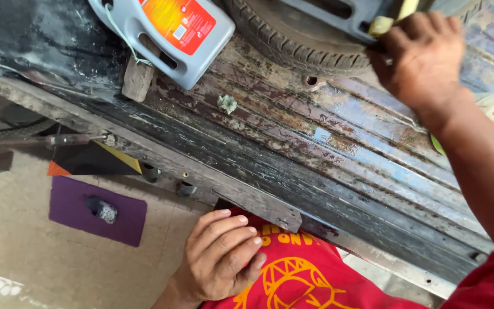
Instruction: The person is securing a metal bar onto the frame of a vehicle using screws and a socket wrench.
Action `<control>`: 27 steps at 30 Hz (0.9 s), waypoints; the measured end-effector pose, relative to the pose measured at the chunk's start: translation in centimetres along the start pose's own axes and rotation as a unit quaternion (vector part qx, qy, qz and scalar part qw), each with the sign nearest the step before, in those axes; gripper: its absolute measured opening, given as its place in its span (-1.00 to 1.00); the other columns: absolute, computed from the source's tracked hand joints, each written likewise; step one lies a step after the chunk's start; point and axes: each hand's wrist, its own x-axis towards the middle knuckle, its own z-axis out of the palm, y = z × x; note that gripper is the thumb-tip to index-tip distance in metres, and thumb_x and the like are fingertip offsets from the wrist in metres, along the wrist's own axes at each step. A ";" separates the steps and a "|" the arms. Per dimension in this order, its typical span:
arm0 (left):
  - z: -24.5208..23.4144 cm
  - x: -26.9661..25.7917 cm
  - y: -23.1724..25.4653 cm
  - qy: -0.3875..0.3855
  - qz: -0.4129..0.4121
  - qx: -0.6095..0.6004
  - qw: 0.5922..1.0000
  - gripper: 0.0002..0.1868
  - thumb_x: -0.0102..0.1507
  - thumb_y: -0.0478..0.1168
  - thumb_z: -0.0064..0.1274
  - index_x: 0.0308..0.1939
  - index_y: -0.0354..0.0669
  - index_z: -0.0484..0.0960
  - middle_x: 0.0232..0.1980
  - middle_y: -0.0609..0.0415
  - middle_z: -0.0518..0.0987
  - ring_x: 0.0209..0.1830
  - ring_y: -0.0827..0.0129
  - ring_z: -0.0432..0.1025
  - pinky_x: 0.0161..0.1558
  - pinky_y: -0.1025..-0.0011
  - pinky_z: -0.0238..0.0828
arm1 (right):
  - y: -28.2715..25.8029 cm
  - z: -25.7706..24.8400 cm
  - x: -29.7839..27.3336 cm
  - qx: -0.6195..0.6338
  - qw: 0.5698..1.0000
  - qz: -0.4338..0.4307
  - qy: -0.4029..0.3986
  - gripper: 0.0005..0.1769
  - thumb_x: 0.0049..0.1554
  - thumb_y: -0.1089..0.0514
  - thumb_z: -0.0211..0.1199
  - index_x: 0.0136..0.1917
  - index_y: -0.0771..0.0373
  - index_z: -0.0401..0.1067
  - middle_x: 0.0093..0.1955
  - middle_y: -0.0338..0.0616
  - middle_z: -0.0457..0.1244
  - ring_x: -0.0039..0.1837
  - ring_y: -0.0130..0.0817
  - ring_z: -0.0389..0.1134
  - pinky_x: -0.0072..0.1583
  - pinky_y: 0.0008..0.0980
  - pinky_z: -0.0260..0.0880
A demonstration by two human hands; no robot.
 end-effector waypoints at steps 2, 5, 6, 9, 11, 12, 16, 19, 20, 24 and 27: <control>0.1 -0.2 -0.1 0.011 -0.007 0.004 1.000 -0.76 0.34 -0.13 0.19 0.01 -0.14 0.58 -0.01 0.06 0.62 0.08 0.17 0.55 0.23 0.06 0.46 | 1.4 0.3 -0.9 0.017 1.000 0.000 0.012 -0.82 0.28 -0.05 0.28 -0.02 0.06 0.44 -0.02 -0.20 0.21 0.09 -0.29 0.24 0.14 -0.31 0.19; 0.0 -0.7 0.3 0.017 -0.018 0.012 1.000 -0.79 0.37 -0.13 0.19 0.00 -0.12 0.59 0.00 0.07 0.62 0.10 0.18 0.55 0.26 0.07 0.47 | 1.9 1.2 -2.0 0.010 1.000 -0.010 0.008 -0.83 0.24 -0.02 0.30 0.00 0.07 0.44 -0.04 -0.21 0.20 0.07 -0.30 0.23 0.14 -0.31 0.18; 0.0 -0.9 0.4 0.011 -0.033 -0.001 0.999 -0.77 0.37 -0.12 0.18 0.02 -0.13 0.59 0.00 0.08 0.62 0.11 0.18 0.55 0.26 0.07 0.46 | 2.0 1.5 -1.8 -0.004 1.000 -0.007 0.009 -0.82 0.22 -0.01 0.32 0.01 0.08 0.44 -0.05 -0.21 0.19 0.06 -0.31 0.23 0.14 -0.30 0.17; -0.2 -1.3 0.1 0.010 -0.035 0.002 0.999 -0.75 0.39 -0.10 0.16 0.04 -0.14 0.57 0.00 0.08 0.62 0.13 0.17 0.54 0.27 0.07 0.45 | -0.8 -1.5 1.3 0.024 0.999 -0.019 0.044 -0.74 0.19 0.01 0.34 0.09 0.14 0.45 0.04 -0.15 0.23 0.10 -0.24 0.25 0.20 -0.25 0.21; -0.3 -1.9 0.2 0.012 -0.026 0.016 0.999 -0.76 0.41 -0.10 0.14 0.05 -0.15 0.56 0.01 0.07 0.62 0.13 0.16 0.53 0.27 0.06 0.44 | -4.2 -2.9 3.7 0.069 0.994 -0.033 0.074 -0.67 0.20 0.02 0.35 0.16 0.20 0.45 0.13 -0.09 0.26 0.15 -0.16 0.27 0.26 -0.20 0.26; -0.3 -2.3 0.5 0.011 -0.055 0.006 0.998 -0.75 0.41 -0.09 0.14 0.06 -0.13 0.56 0.00 0.08 0.61 0.13 0.17 0.54 0.28 0.07 0.44 | -6.0 -2.8 4.9 0.153 0.986 -0.047 0.051 -0.68 0.25 0.03 0.36 0.18 0.23 0.45 0.13 -0.04 0.29 0.14 -0.14 0.32 0.22 -0.20 0.33; -0.7 -2.7 0.6 0.009 -0.076 0.016 0.997 -0.76 0.42 -0.08 0.13 0.06 -0.12 0.56 0.00 0.09 0.61 0.14 0.17 0.53 0.29 0.06 0.44 | -15.5 1.1 11.3 0.381 0.919 -0.076 -0.065 -0.54 0.20 -0.03 0.42 0.26 0.24 0.49 0.16 0.05 0.36 0.19 0.03 0.41 0.19 -0.07 0.45; -0.7 -3.5 1.1 0.029 -0.095 0.021 0.995 -0.75 0.39 -0.09 0.14 0.05 -0.13 0.57 0.00 0.06 0.61 0.13 0.17 0.54 0.27 0.06 0.46 | -23.3 3.4 16.2 0.491 0.859 -0.093 -0.114 -0.30 0.17 -0.08 0.42 0.45 0.28 0.33 0.27 0.19 0.30 0.25 0.17 0.36 0.26 -0.01 0.39; -0.8 -3.9 1.3 0.032 -0.096 0.024 0.995 -0.75 0.39 -0.09 0.14 0.05 -0.13 0.57 0.00 0.06 0.61 0.13 0.17 0.54 0.27 0.06 0.46 | -26.0 4.6 17.7 0.491 0.859 -0.097 -0.111 -0.30 0.17 -0.08 0.42 0.45 0.28 0.33 0.27 0.19 0.30 0.25 0.17 0.36 0.26 -0.01 0.39; -1.1 -5.2 1.6 0.055 -0.127 0.046 0.989 -0.77 0.37 -0.12 0.17 0.03 -0.12 0.59 0.01 0.06 0.63 0.12 0.18 0.55 0.27 0.06 0.47 | -34.3 11.9 23.1 0.545 0.833 -0.024 -0.093 -0.13 0.09 0.03 0.46 0.47 0.46 0.12 0.26 0.39 0.25 0.24 0.27 0.32 0.24 -0.02 0.36; -1.0 -6.8 1.6 0.073 -0.149 0.058 0.984 -0.76 0.31 -0.12 0.19 -0.01 -0.11 0.61 -0.03 0.05 0.65 0.09 0.17 0.56 0.24 0.06 0.47 | -40.3 17.2 26.5 0.537 0.812 0.099 -0.205 -0.32 0.05 0.10 0.45 0.29 0.43 0.20 0.10 0.34 0.32 0.14 0.18 0.39 0.13 -0.05 0.43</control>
